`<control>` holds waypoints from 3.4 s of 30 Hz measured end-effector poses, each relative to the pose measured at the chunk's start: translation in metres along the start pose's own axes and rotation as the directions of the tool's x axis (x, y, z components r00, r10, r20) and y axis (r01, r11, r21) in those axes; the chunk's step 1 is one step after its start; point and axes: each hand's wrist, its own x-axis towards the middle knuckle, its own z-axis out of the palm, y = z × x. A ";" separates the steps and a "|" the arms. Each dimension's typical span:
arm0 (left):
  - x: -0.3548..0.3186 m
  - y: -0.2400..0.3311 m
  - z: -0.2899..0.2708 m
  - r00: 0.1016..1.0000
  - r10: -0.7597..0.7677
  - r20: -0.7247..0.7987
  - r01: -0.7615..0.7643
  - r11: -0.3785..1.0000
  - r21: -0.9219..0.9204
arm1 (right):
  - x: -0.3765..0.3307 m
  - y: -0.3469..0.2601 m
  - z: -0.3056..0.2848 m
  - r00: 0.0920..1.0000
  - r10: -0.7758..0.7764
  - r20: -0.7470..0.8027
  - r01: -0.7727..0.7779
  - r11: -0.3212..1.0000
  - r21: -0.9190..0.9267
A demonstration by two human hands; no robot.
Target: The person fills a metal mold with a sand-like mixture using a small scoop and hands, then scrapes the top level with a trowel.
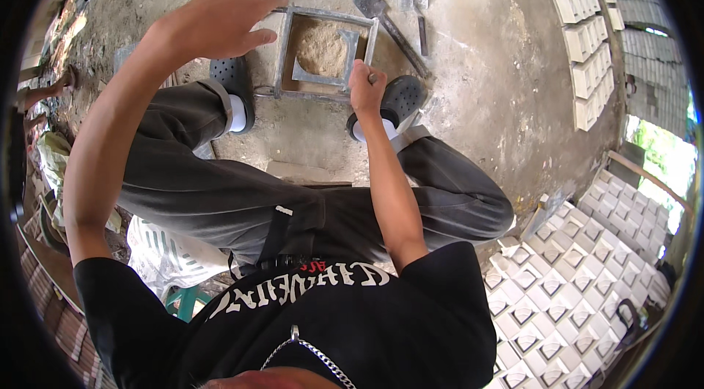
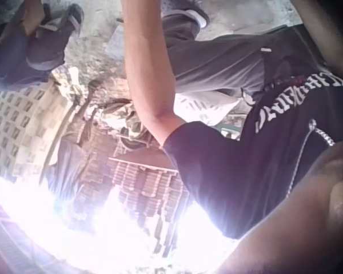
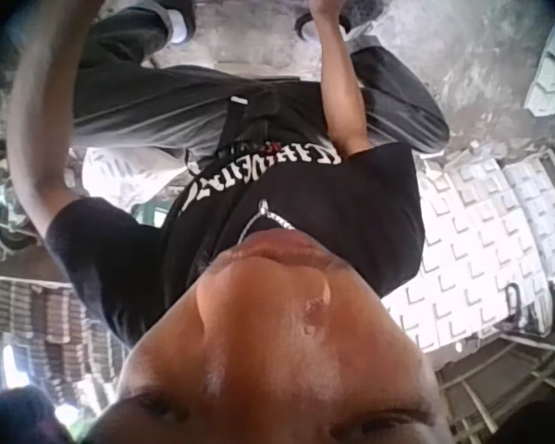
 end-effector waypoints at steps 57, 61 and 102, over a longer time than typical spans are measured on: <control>-0.021 -0.013 -0.023 0.998 -0.044 -0.036 0.040 0.993 -0.115 | 0.128 0.022 0.051 0.964 -0.257 0.075 0.258 0.966 -0.015; -0.022 -0.015 -0.019 0.999 -0.036 -0.023 0.033 0.989 -0.145 | 0.131 0.004 0.057 0.964 -0.198 0.179 0.234 0.949 -0.210; -0.022 -0.023 -0.018 0.995 -0.094 0.030 0.098 0.979 -0.181 | 0.124 -0.023 0.097 0.956 -0.268 0.119 0.248 0.955 0.165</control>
